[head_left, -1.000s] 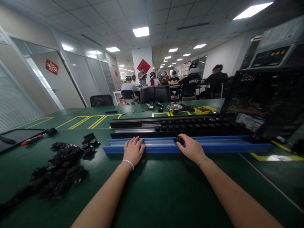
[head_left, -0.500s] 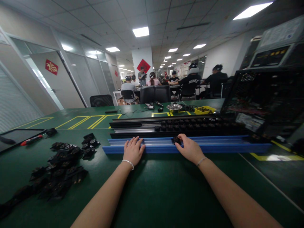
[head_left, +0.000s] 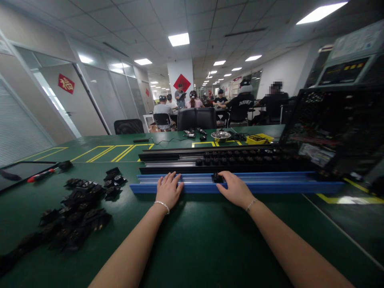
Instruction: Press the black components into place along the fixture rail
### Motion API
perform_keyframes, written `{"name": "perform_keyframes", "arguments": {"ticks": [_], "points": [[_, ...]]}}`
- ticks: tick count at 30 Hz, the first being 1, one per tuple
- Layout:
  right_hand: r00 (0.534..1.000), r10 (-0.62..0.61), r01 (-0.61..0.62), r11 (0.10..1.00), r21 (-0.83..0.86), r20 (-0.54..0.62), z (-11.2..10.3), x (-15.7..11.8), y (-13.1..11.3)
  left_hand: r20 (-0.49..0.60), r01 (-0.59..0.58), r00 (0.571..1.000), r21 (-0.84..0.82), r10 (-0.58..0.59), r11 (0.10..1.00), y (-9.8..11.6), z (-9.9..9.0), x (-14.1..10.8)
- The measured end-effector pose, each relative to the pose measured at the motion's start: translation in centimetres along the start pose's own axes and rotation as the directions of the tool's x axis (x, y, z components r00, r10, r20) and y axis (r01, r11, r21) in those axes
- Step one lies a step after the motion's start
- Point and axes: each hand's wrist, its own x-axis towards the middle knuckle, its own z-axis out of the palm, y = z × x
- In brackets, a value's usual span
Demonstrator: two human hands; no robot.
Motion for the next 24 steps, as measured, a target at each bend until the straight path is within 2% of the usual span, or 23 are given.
{"name": "perform_keyframes", "arguments": {"ticks": [9, 24], "points": [[0.995, -0.099, 0.099, 0.995, -0.003, -0.010, 0.7, -0.2, -0.4, 0.003, 0.001, 1.000, 0.000, -0.001, 1.000, 0.0, 0.0, 0.0], [0.995, -0.096, 0.095, 0.993, -0.077, -0.007, 1.0, -0.3, -1.0, 0.005, -0.002, 1.000, -0.003, 0.002, 1.000, 0.0, -0.1, -0.1]]}}
